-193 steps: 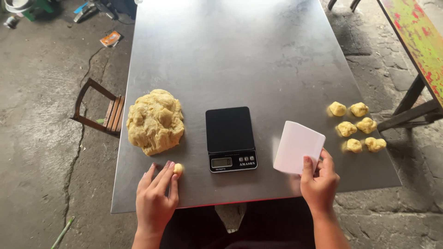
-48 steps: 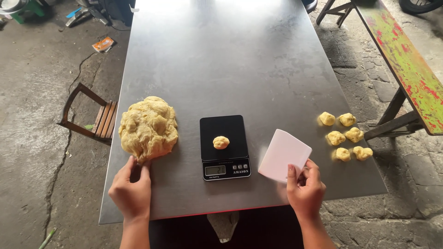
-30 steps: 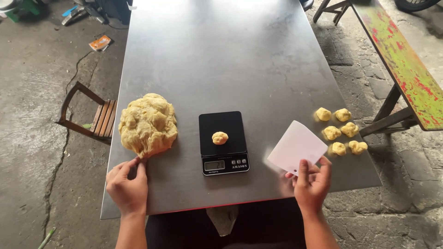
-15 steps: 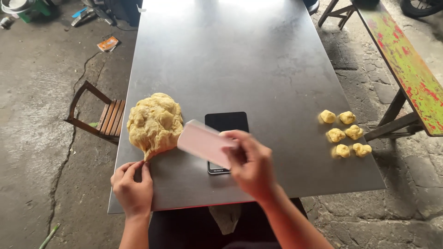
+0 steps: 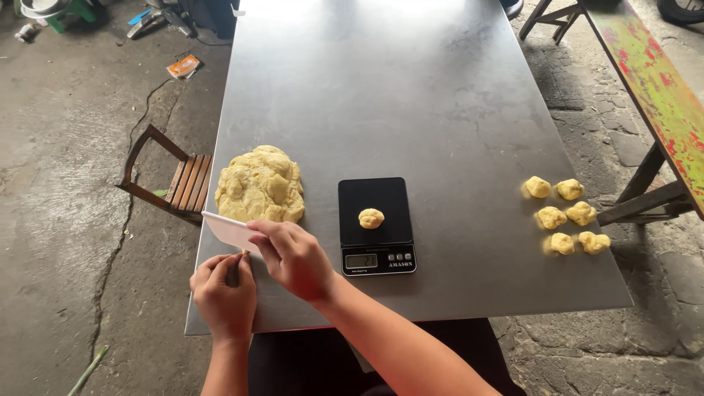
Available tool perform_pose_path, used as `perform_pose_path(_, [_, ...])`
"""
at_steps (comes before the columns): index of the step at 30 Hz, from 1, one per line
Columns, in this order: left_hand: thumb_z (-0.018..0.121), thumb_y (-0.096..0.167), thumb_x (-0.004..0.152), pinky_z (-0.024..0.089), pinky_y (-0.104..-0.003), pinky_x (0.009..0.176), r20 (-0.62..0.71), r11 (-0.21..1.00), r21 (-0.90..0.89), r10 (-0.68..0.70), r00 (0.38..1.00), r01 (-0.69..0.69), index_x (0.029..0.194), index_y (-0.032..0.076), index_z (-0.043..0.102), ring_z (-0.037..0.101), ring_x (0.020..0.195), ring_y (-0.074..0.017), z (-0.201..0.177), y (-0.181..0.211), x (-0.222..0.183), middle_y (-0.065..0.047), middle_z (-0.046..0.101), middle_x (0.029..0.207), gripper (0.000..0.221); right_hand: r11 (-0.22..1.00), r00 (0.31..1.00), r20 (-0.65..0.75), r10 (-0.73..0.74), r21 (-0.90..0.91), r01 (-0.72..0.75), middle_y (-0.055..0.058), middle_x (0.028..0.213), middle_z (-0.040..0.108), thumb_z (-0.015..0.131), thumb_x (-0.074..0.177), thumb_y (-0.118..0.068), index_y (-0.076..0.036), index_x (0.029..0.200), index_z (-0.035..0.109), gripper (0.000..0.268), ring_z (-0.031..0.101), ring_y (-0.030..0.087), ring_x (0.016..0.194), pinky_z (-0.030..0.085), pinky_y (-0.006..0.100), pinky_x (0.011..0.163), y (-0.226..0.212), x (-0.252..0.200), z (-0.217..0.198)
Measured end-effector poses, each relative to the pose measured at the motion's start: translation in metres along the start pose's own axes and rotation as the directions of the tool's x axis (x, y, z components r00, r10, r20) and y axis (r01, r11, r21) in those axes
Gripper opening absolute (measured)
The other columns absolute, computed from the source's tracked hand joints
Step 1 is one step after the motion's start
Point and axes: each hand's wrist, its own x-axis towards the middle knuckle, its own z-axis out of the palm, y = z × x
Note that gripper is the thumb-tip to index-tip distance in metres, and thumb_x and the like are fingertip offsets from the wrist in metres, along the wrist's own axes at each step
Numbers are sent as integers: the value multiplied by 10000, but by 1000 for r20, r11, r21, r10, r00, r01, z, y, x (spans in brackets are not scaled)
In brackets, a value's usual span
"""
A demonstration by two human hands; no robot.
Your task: Dividing a large mass of dough into smaller portions and weighing each portion on a digital scale using a plastic scraper.
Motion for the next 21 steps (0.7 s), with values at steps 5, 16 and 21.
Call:
perform_pose_path(5, [850,106,912,508,-400,971,15,1000,-19,6,1000,-6,933,123,807,669,919,-220,-3,3,2,-8,710,1011,50,998,999,38,-28,-64,31,94,1000,709,652,1046,-27,-50,1285,592,248,668,243,825,582,352,805,8,-6,11])
perform_pose_path(16, [856,192,881,496,-415,999,48,1000,-3,-15,999,15,1057,93,814,658,979,-277,0,3,7,-67,709,1090,207,978,966,260,-13,-198,67,120,960,576,602,992,57,-15,1457,528,477,546,318,819,541,421,847,28,-28,16])
perform_pose_path(21, [833,165,920,503,-389,966,55,999,-21,-34,998,35,1058,122,838,627,1008,-268,1,2,8,-30,707,1075,145,962,958,288,-2,-259,80,144,987,611,543,875,131,19,1439,543,575,553,317,815,549,407,856,33,-27,15])
